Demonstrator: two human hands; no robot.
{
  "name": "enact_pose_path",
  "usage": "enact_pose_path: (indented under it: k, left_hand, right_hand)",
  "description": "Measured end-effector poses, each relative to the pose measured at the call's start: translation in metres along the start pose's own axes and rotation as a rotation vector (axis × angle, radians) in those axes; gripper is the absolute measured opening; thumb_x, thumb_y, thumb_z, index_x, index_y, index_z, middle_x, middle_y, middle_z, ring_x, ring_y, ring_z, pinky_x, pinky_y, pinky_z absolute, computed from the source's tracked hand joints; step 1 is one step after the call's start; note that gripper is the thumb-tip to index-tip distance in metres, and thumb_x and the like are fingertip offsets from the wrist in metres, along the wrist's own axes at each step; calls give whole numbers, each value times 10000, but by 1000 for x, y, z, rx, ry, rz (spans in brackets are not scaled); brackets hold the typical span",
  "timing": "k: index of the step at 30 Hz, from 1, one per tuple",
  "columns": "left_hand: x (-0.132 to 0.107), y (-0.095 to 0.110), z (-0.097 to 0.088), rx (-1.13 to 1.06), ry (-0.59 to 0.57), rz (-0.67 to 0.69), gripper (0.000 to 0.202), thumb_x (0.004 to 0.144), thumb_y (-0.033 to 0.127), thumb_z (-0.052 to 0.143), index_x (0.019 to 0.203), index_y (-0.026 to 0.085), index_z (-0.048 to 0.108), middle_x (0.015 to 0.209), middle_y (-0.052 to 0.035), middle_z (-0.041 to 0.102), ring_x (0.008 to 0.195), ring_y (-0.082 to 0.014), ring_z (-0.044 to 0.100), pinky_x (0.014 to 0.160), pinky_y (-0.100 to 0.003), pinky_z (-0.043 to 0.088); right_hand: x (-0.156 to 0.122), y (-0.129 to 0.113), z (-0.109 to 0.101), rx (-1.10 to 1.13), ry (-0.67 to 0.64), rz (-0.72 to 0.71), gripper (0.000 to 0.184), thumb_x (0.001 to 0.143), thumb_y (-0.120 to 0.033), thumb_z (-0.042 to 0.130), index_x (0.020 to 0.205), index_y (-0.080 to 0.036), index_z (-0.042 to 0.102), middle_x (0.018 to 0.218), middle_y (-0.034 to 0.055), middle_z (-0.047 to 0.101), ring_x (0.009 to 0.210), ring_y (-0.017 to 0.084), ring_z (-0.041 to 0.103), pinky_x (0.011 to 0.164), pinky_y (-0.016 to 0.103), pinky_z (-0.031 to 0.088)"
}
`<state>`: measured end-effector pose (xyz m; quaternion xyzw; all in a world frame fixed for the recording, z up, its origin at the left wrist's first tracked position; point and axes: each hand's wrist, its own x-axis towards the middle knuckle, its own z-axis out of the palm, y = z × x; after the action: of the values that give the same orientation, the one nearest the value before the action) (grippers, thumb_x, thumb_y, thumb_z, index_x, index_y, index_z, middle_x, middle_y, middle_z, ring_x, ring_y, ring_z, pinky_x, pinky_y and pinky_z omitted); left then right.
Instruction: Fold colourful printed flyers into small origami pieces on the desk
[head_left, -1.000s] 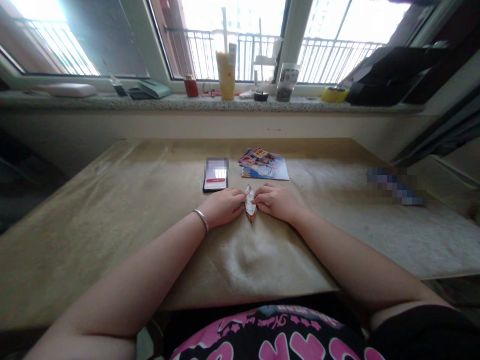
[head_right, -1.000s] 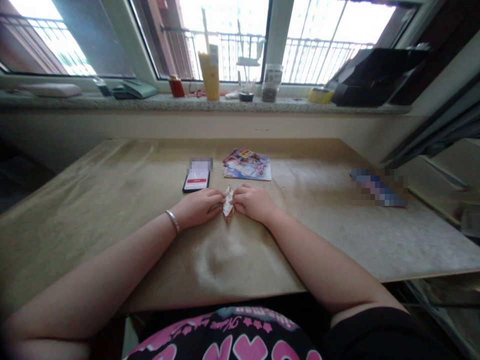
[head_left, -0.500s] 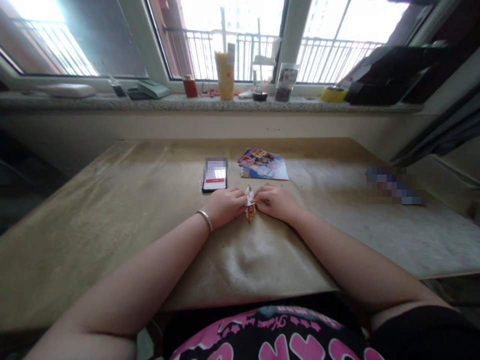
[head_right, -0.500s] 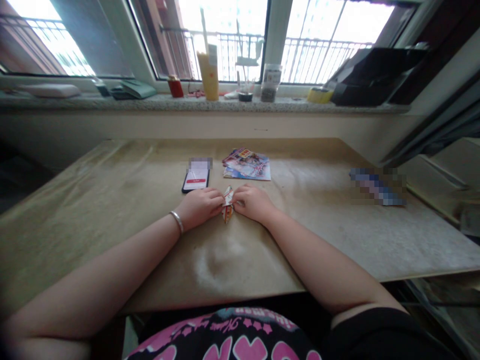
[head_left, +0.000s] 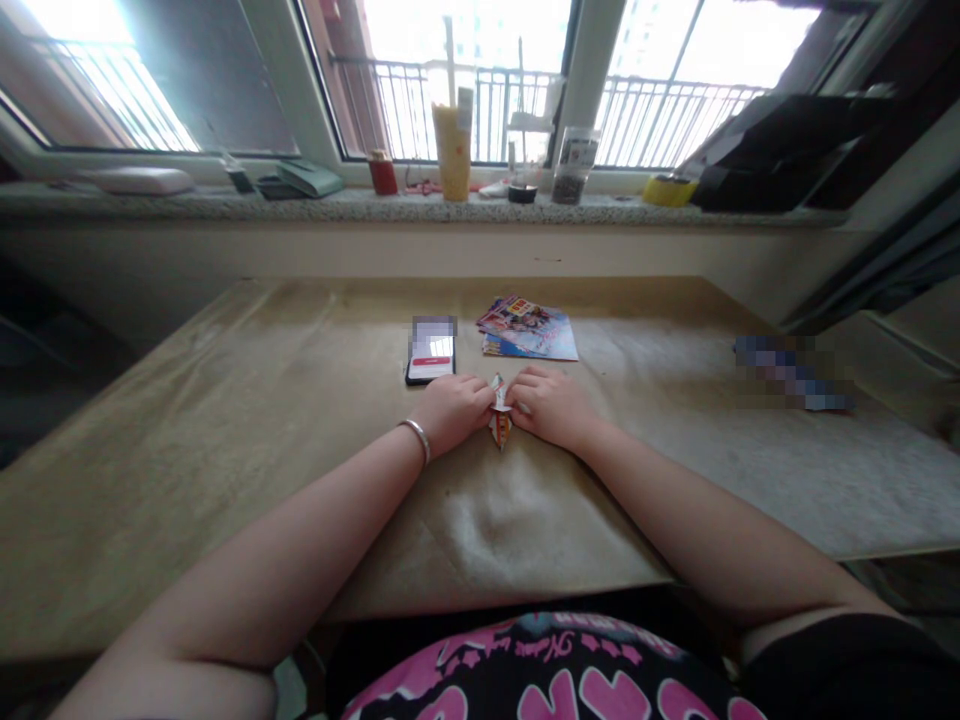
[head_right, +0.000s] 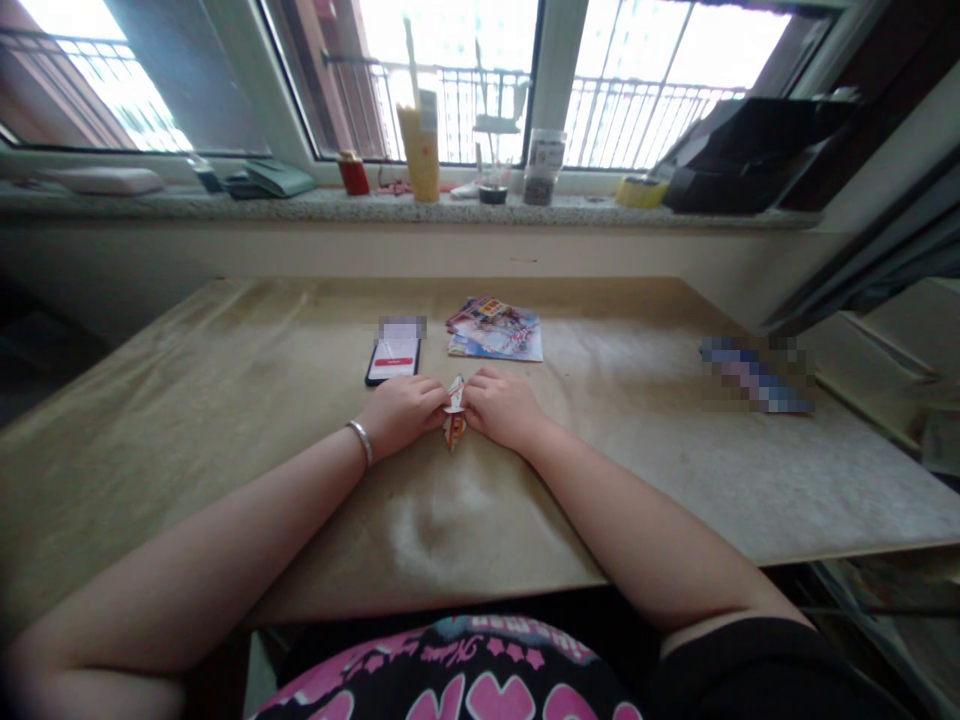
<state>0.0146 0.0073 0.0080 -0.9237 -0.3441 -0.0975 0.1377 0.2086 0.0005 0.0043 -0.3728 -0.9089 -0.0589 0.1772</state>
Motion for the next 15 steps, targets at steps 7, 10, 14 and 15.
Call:
enact_pose_path:
  k: [7, 10, 14, 15]
  left_hand:
    - [3, 1, 3, -83, 23, -54, 154, 841, 219, 513, 741, 145, 603, 750, -69, 633, 748, -203, 607, 680, -313, 454]
    - [3, 0, 7, -185, 7, -121, 115, 820, 199, 536, 767, 140, 620, 837, -78, 647, 812, -196, 609, 736, -304, 477]
    - [2, -2, 10, -279, 15, -128, 95, 825, 186, 531, 828, 151, 620, 925, -70, 649, 861, -174, 604, 794, -287, 482]
    - [1, -2, 10, -303, 17, -130, 104, 835, 191, 521, 821, 151, 615, 912, -70, 648, 856, -175, 602, 797, -293, 482]
  right_hand:
    - [3, -3, 4, 25, -18, 62, 100, 795, -197, 545, 782, -176, 642, 866, 80, 648, 898, 212, 533, 789, 308, 420]
    - [4, -2, 9, 67, -19, 100, 81, 779, -204, 557, 760, -173, 628, 884, 82, 639, 888, 208, 541, 797, 303, 429]
    - [3, 0, 12, 153, -5, 128, 74, 779, -181, 539, 760, -177, 611, 877, 74, 636, 886, 193, 549, 821, 297, 423]
    - [3, 1, 13, 177, 1, 135, 83, 791, -183, 530, 757, -180, 605, 863, 69, 636, 876, 187, 551, 819, 295, 421]
